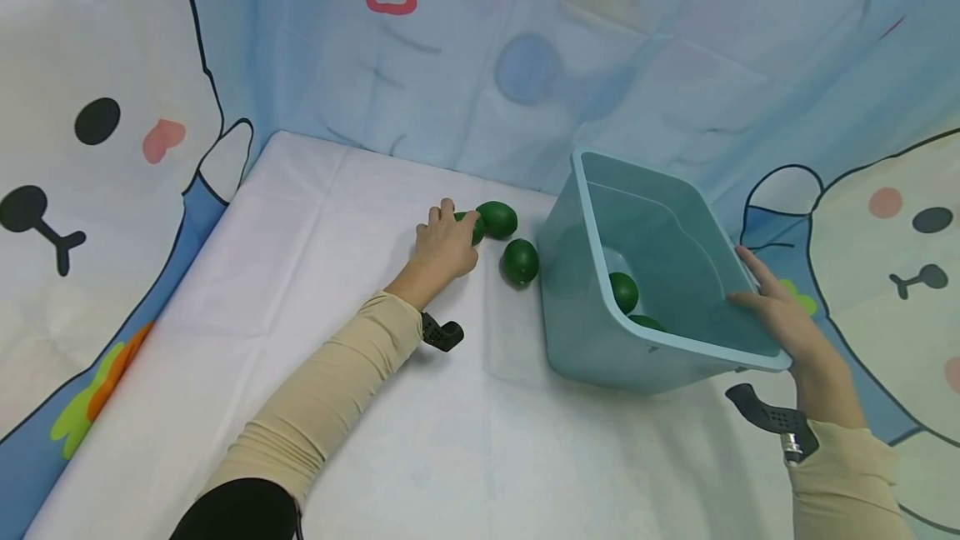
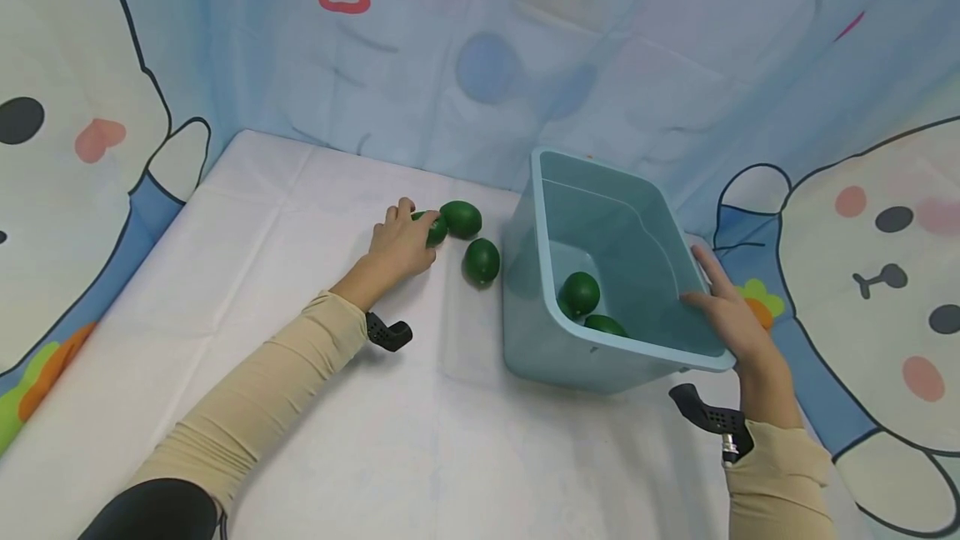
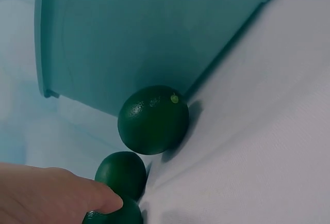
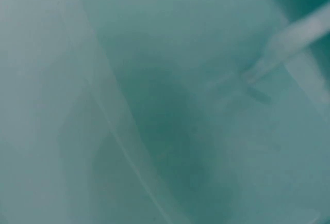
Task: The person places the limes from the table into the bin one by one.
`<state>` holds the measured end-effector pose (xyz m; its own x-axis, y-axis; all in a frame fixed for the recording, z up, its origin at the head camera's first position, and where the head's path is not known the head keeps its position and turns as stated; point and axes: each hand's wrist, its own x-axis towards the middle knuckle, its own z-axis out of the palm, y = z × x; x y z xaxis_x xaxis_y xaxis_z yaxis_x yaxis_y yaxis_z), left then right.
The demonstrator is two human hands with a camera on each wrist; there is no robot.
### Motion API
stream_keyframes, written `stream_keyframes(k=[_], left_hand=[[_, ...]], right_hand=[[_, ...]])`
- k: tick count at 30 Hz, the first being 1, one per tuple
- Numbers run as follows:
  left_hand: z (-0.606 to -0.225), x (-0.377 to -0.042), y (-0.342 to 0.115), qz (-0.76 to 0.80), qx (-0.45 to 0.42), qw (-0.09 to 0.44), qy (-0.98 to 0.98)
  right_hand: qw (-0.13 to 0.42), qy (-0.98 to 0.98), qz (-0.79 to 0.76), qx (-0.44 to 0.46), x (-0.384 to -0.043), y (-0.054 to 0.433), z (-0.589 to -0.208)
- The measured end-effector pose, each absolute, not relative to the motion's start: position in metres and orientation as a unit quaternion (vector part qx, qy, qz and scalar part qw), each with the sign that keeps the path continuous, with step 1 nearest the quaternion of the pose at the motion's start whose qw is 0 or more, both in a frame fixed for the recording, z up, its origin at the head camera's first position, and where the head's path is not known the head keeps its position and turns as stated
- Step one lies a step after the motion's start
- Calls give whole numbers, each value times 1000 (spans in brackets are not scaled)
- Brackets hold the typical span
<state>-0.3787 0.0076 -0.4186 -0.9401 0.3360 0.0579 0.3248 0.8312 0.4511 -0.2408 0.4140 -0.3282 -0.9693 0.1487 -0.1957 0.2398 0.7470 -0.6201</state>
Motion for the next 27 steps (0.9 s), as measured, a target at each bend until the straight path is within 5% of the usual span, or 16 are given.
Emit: stream_keyframes(k=[27], left_hand=[[-425,-381,12,267,179,-32,946]], right_hand=[[71,928,-347,112,-240,415,-329]])
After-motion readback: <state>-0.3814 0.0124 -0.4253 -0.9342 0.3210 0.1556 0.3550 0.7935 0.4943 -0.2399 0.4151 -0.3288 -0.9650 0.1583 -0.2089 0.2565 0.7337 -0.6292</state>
